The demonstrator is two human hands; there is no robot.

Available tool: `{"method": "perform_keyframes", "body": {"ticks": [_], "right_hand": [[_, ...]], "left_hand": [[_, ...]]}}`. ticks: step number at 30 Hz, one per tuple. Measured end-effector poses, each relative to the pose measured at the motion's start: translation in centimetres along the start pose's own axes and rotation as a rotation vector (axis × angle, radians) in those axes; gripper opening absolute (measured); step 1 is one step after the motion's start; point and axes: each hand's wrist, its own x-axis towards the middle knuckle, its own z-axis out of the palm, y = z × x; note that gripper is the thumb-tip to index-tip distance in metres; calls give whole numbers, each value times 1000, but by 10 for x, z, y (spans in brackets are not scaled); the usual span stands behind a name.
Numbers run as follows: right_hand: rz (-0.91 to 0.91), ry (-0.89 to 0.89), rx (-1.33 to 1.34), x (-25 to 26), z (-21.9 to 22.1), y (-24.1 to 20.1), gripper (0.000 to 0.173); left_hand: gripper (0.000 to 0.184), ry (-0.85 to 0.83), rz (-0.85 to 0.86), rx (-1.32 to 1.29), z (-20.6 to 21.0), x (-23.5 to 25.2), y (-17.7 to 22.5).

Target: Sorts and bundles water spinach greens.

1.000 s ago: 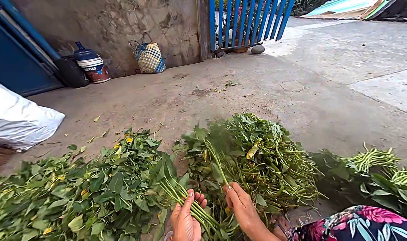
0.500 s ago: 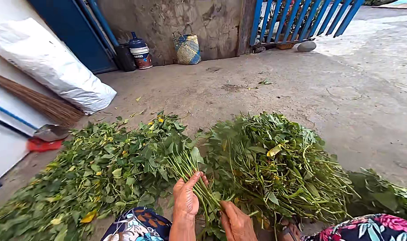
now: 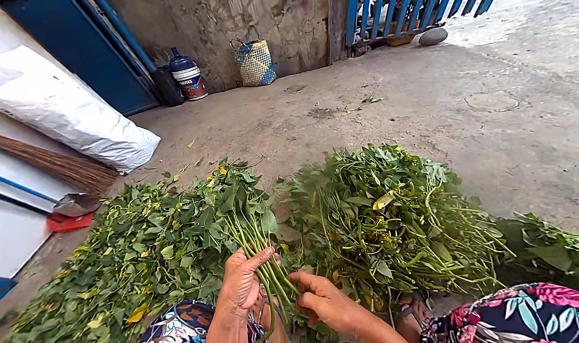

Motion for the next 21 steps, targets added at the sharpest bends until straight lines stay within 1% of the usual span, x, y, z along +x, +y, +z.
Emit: {"method": "perform_keyframes", "body": {"ticks": [2,3,4,6,7,8,9,11,12,13,15,18,20,21], "right_hand": [[-51,23,-29,4,4,3,31],[-93,71,-122,5,6,8,30],[-121,132,-259,6,8,14,34],[-124,260,-567,2,11,25,50],[-117,300,-688,-2,12,33,57],[-87,290,-760,-8,10,43,60],[-9,218,-793,-15,3,53,62],[341,-41,-786,-21,-17,60,63],[487,-81,-787,-18,-27,61,59],[548,-31,-794,-11,-36,61,54],[532,207,-819,17,-57,53,47],[500,600,-814,76,-90,40,41],[511,804,-830,109,-109,38,37],[524,882,-835,119,-120,38,38]], "left_hand": [[20,6,-17,8,-1,0,0],[17,45,0,0,0,1,-2],[15,103,37,-12,1,2,-4],[12,240,156,-43,-2,7,-7],[13,306,219,-53,-6,10,-5],[14,372,277,-60,-10,12,0],[17,431,326,-67,-15,14,7],[19,523,408,-81,-24,16,19],[18,548,434,-102,-28,16,22],[16,564,445,-125,-30,16,23],[11,570,413,-173,-27,15,20],[8,515,276,-205,-23,13,6],[10,456,183,-205,-23,11,2],[10,424,144,-197,-22,10,3]]}}
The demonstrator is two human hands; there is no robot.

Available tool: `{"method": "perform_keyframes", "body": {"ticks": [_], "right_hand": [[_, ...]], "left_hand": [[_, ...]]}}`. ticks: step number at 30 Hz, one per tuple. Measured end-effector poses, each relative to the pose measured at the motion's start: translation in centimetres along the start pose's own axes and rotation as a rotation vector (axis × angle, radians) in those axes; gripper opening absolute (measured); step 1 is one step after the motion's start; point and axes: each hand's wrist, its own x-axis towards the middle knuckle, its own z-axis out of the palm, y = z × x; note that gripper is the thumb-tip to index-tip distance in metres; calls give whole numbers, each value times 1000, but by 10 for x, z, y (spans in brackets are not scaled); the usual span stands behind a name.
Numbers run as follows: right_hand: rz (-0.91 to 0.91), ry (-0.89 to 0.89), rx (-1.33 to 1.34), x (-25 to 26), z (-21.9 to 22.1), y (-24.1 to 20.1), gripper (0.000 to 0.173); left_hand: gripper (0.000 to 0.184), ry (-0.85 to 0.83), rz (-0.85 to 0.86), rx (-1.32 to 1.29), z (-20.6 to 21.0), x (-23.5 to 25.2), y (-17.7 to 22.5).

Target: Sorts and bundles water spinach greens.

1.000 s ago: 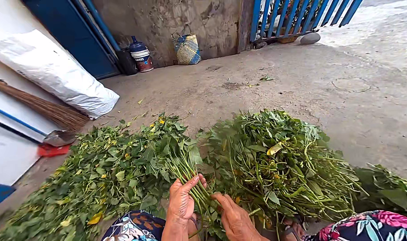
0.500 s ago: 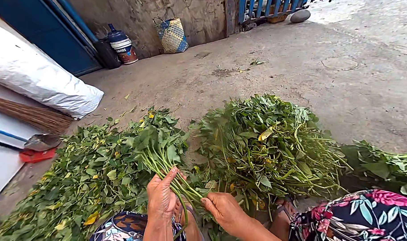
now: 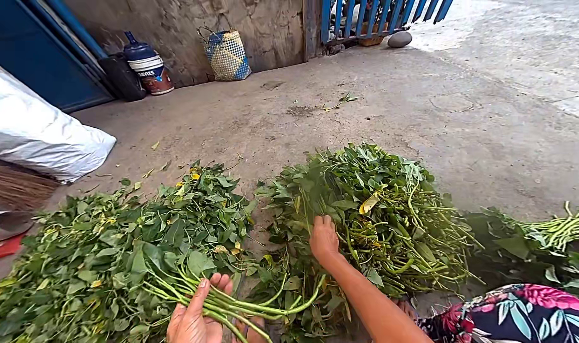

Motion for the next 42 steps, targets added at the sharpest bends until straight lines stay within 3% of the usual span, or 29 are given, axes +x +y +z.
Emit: {"method": "perform_keyframes", "body": {"ticks": [3,6,10,13,17,18,20,27,29,34,42], "right_hand": [[126,130,-71,35,-3,9,48],[201,160,-98,49,-6,30,44],[274,69,34,59,-19,43,38],[163,111,129,34,-41,32,31],[-180,487,366,-33,-51,16,31],[-211,478,396,-44,-47,17,33],[-152,280,502,-58,-43,21,36],[-91,-43,1136,-110,-27,17,22],[-128,-68,1172,-121,-17,16,21],[-267,88,1108,-151,15,8,23],[-600,364,929,-169,33,2,25]], "left_hand": [[7,-97,-47,36,-1,-5,3],[15,-176,-39,20,-3,-8,3],[27,-245,-87,-10,-3,-7,2],[24,-241,-122,-36,0,-8,0],[17,-199,-146,-85,9,-8,-7],[17,-193,-144,-92,10,-8,-9],[17,-202,-145,-101,11,-9,-13],[24,-238,-120,-65,21,-20,-23],[26,-241,-120,-37,24,-22,-28],[27,-290,-121,7,29,-29,-45],[31,-159,-72,69,30,-21,-60]]}}
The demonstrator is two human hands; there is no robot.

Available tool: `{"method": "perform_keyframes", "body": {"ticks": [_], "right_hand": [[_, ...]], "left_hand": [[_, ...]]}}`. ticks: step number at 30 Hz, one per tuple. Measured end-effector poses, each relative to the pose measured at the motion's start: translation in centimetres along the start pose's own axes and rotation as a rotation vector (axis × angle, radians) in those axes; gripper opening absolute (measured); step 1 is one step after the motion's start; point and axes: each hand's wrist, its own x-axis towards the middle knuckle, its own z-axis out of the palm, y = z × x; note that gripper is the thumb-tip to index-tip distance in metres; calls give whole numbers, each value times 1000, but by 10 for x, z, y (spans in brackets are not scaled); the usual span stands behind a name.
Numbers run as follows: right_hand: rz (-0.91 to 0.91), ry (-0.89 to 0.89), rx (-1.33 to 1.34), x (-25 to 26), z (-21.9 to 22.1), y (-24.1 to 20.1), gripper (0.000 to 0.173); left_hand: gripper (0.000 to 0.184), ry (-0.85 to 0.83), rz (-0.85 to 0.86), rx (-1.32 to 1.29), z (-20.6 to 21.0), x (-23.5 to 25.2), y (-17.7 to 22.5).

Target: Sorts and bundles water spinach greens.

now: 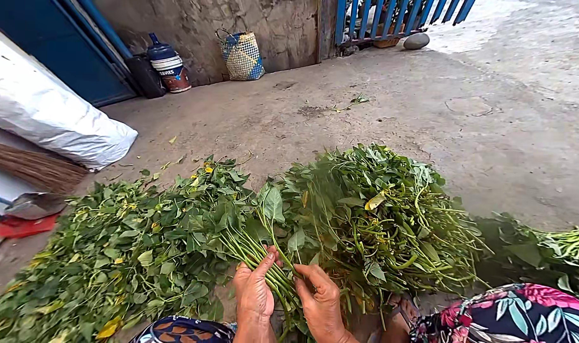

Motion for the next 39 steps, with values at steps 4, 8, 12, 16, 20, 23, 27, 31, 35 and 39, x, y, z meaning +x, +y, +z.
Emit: {"method": "perform_keyframes", "body": {"ticks": [4,8,12,16,20,23,27,31,35,39], "right_hand": [[-112,12,-156,1,-1,4,24],[-241,12,-338,7,-6,8,23],[-313,-31,-412,11,-10,5,23],[-302,-79,-406,15,-12,4,24],[-227,-175,-347,19,-20,1,23],[-176,-258,-335,20,-24,-2,21],[-239,-279,-551,15,-21,1,23],[-452,-360,-775,-1,-42,17,25],[-325,-550,-1004,-28,-83,42,23],[523,-1063,-1015,15,-78,17,40]], "left_hand": [[32,22,-20,23,-4,1,2],[31,-9,-66,60,-7,0,1],[27,-42,-107,58,-8,2,1],[24,-84,-139,22,-9,2,0],[29,-162,-177,-37,-12,3,1],[26,-184,-161,3,-13,4,-2],[16,-116,-99,60,-8,3,-5],[14,56,66,42,-13,12,11],[14,254,245,14,-21,15,36],[12,300,339,3,-25,18,49]]}}
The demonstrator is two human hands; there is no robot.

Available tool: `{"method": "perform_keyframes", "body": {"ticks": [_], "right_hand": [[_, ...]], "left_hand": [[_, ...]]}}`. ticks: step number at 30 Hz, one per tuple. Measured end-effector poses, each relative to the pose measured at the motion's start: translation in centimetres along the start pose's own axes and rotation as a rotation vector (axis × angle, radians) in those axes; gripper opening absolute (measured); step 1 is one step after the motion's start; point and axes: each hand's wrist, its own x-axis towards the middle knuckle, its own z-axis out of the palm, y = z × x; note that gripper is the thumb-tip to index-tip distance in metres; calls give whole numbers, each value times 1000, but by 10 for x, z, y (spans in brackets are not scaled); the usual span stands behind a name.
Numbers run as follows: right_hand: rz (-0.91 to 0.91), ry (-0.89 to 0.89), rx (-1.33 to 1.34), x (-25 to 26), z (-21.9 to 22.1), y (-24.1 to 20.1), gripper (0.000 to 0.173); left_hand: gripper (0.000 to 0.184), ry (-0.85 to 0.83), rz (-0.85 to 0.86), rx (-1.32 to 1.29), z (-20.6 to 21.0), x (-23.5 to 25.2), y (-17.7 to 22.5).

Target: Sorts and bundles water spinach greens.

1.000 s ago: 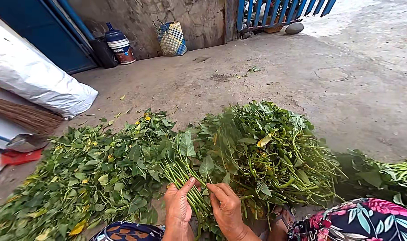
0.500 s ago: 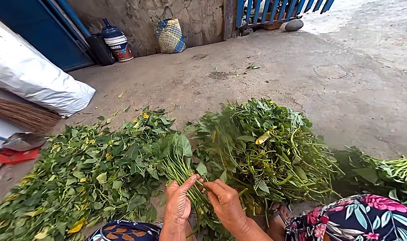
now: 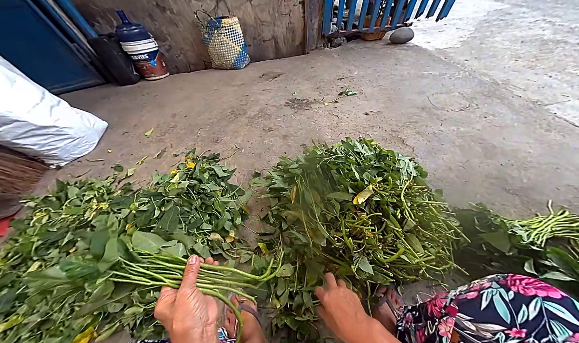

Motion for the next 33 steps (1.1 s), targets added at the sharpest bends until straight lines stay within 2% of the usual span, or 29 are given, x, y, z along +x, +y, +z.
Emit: {"method": "perform_keyframes", "body": {"ticks": [2,4,7,9,12,14,18,24,28,33], "right_hand": [[-28,257,78,25,-25,-10,35],[101,439,144,65,-53,-16,35],[330,393,243,120,-78,-6,49],[330,391,356,132,-81,-1,38],[154,518,677,112,-80,-4,35],[-17,619,873,87,-62,-10,33],[-257,644,1078,36,-26,-28,31],[-505,724,873,5,22,-52,26],[-590,702,833,5,26,-49,25],[-623,674,645,6,21,-41,26]], "left_hand": [[13,-28,-47,1,3,-4,-3],[16,-72,-126,-9,5,-10,-9],[19,-161,-265,-41,6,-16,-18],[18,-188,-326,-31,7,-20,-20],[23,-216,-364,-25,8,-21,-27],[27,-238,-376,-9,8,-23,-33],[31,-332,-381,17,9,-25,-44],[35,-373,-338,27,9,-31,-47],[33,-401,-296,25,4,-29,-46],[42,-401,-208,49,0,-23,-47]]}}
